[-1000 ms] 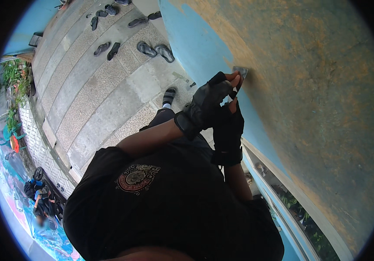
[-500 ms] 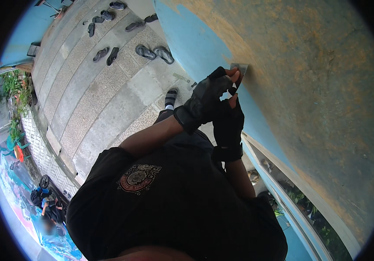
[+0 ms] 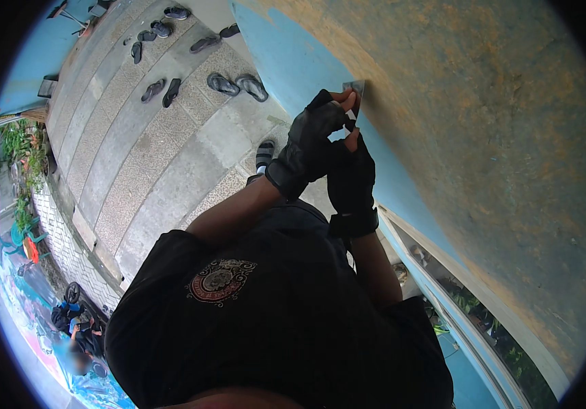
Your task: The person scrapes old paint or residue from an exterior wall using a putty knife.
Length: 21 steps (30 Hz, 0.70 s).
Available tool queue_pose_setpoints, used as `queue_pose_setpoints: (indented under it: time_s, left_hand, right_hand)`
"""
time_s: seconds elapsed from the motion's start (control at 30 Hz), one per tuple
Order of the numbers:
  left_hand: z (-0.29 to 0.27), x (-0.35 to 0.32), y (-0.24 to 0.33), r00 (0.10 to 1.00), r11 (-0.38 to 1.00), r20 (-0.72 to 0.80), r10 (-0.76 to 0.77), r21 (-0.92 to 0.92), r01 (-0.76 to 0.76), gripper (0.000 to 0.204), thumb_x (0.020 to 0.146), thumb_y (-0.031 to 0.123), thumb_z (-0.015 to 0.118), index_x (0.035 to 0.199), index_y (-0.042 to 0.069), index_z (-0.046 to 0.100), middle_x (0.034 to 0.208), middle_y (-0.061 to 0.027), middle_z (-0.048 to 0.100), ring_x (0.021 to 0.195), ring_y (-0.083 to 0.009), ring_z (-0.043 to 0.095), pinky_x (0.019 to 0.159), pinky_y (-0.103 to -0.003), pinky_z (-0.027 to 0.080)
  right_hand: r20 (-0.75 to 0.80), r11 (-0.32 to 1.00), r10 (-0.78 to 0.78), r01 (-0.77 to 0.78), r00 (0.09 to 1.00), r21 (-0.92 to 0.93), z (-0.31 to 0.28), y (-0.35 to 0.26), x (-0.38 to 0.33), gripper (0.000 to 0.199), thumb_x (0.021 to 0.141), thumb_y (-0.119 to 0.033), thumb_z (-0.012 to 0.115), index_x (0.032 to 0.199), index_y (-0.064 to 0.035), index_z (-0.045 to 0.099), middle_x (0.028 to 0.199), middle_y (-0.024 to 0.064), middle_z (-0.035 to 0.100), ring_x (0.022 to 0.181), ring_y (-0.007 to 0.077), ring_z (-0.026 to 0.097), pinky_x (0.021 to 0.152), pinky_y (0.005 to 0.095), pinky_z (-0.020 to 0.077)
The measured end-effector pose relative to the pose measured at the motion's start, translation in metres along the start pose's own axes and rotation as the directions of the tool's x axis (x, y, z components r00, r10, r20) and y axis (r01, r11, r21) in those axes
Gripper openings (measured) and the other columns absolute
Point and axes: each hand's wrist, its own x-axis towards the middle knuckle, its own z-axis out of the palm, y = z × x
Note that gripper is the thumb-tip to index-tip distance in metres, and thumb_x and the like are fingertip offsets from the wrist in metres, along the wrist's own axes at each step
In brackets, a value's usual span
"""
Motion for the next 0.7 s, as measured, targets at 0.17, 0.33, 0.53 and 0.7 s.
queue_pose_setpoints:
  time_s: [0.17, 0.33, 0.53, 0.7]
  left_hand:
    - [0.001, -0.006, 0.002, 0.999, 0.999, 0.050, -0.013, 0.032, 0.011, 0.058, 0.077, 0.006, 0.072, 0.132, 0.000, 0.054, 0.111, -0.0167, 0.062, 0.100, -0.0304, 0.064, 0.076, -0.033, 0.057]
    - [0.000, -0.007, -0.015, 1.000, 0.999, 0.021, 0.020, 0.046, -0.021, 0.059, 0.076, 0.005, 0.073, 0.132, 0.004, 0.053, 0.124, -0.0178, 0.057, 0.092, -0.0275, 0.068, 0.077, -0.036, 0.057]
    - [0.000, -0.014, -0.016, 1.000, 1.000, 0.024, 0.007, 0.030, -0.008, 0.055, 0.078, 0.008, 0.072, 0.130, 0.004, 0.055, 0.124, -0.0184, 0.057, 0.091, -0.0292, 0.068, 0.077, -0.035, 0.057]
    - [-0.001, -0.011, -0.018, 0.999, 1.000, 0.037, -0.019, -0.008, 0.019, 0.053, 0.078, 0.011, 0.073, 0.128, 0.002, 0.059, 0.118, -0.0181, 0.061, 0.105, -0.0317, 0.064, 0.085, -0.037, 0.056]
  right_hand:
    - [-0.011, 1.000, -0.018, 0.018, 1.000, 0.016, 0.005, -0.005, -0.003, 0.052, 0.106, -0.044, 0.039, 0.133, -0.0017, 0.053, 0.065, -0.0073, 0.047, 0.056, 0.0031, 0.045, 0.051, 0.0208, 0.0373]
    - [0.040, 0.994, -0.112, 0.112, 0.993, 0.010, 0.007, 0.017, 0.010, 0.050, 0.106, -0.043, 0.038, 0.134, -0.0034, 0.052, 0.071, -0.0066, 0.051, 0.062, 0.0027, 0.049, 0.054, 0.0209, 0.0397]
    - [-0.074, 0.979, -0.132, 0.119, 0.988, -0.164, 0.014, 0.035, 0.007, 0.044, 0.106, -0.045, 0.037, 0.098, -0.0068, 0.058, 0.069, -0.0059, 0.051, 0.061, 0.0039, 0.050, 0.053, 0.0222, 0.0404]
    - [0.093, 0.957, 0.065, -0.088, 0.994, 0.276, 0.002, 0.034, 0.007, 0.039, 0.107, -0.032, 0.041, 0.126, -0.0008, 0.055, 0.080, -0.0021, 0.058, 0.074, 0.0097, 0.054, 0.067, 0.0262, 0.0442]
